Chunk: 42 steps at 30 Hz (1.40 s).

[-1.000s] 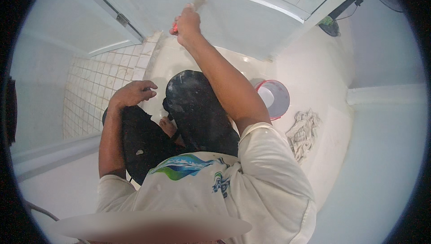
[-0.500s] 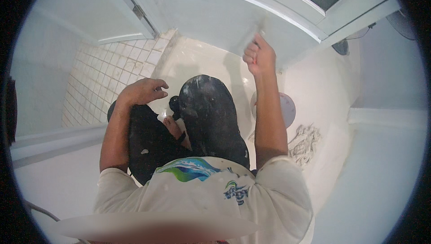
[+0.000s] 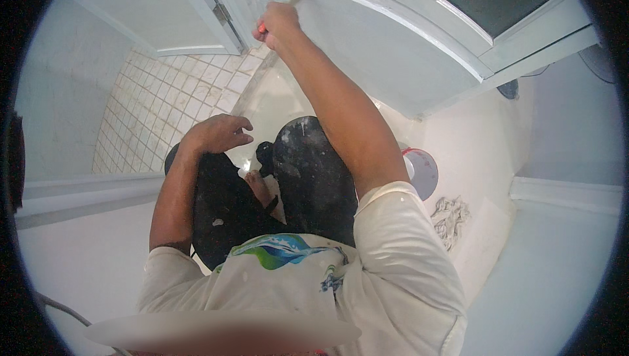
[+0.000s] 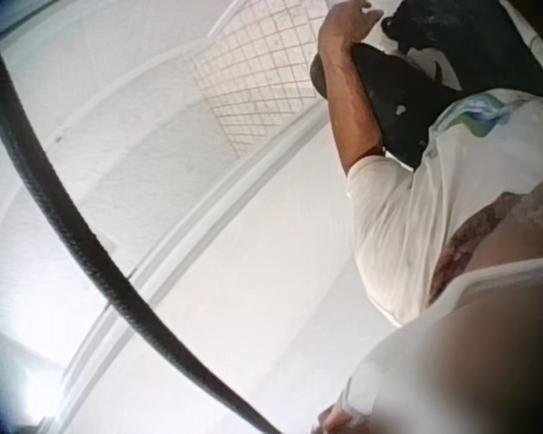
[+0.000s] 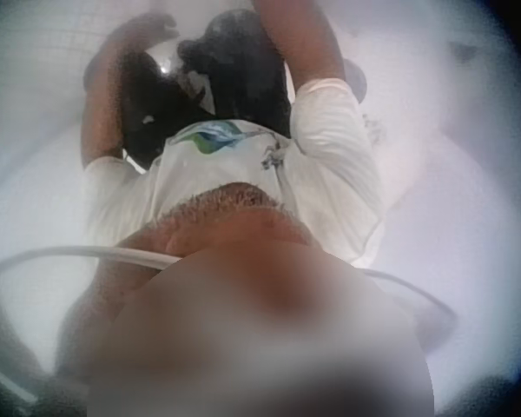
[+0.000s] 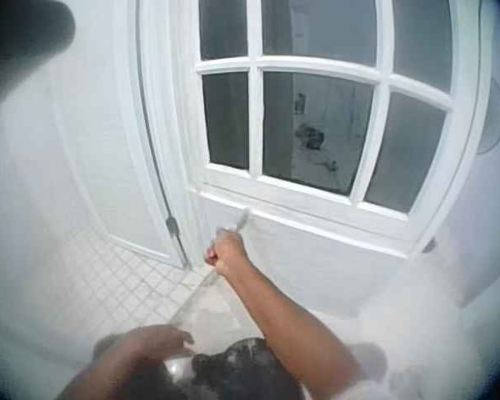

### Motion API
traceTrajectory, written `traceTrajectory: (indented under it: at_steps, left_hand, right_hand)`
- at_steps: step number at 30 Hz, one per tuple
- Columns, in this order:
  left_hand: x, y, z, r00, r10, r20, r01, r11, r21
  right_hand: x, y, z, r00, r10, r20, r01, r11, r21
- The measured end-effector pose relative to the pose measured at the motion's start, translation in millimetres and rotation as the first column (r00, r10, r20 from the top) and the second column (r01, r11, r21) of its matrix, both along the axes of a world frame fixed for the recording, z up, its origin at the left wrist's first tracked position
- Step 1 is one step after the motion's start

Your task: The person moves a standing fan and picks up a paint bucket and brush. They then kneel and paint the lower section of a white door frame with white paint, repeatedly dipping the brush into the bucket.

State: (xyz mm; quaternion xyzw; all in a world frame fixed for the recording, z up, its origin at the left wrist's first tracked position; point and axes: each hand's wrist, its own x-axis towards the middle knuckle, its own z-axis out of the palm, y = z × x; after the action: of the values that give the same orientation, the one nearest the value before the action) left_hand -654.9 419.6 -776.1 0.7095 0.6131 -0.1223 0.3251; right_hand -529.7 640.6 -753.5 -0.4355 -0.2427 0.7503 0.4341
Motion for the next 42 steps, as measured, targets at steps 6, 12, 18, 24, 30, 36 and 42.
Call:
traceTrajectory:
  at_steps: [6,12,18,24,30,36,42]
  left_hand:
    - [-2.2,3.8,-5.6,0.998,0.017,0.067,-0.017,1.0,0.004]
    - [-17.0,-5.0,-1.2,0.999,0.024,0.041,-0.025,0.999,0.027]
    - [-19.8,4.9,11.6,0.994,-0.099,0.036,0.098,0.995,0.025]
    - [-15.6,0.1,1.0,0.998,-0.052,0.048,0.052,0.999,-0.005]
    - [-15.5,-2.8,19.4,0.993,-0.106,-0.059,0.106,0.994,0.013]
    - [8.8,13.3,9.5,0.987,-0.143,0.076,0.137,0.987,0.079]
    - [19.6,-4.8,35.7,0.997,-0.061,-0.048,0.063,0.997,0.047]
  right_hand:
    - [17.7,26.6,-40.3,0.917,0.387,0.096,-0.393,0.917,0.066]
    - [95.0,-7.2,-54.6,0.98,0.197,0.034,-0.199,0.972,0.127]
    - [44.1,-7.1,-30.6,0.923,0.363,0.132,-0.377,0.919,0.11]
    - [46.2,40.5,-40.5,0.945,0.327,0.001,-0.325,0.938,0.119]
    - [104.6,-38.6,-48.2,0.983,0.164,-0.077,-0.154,0.98,0.125]
    - [77.9,20.8,-28.8,0.933,0.329,0.149,-0.344,0.935,0.088]
    - [234.0,-33.2,-37.7,0.968,0.2,0.153,-0.221,0.966,0.136]
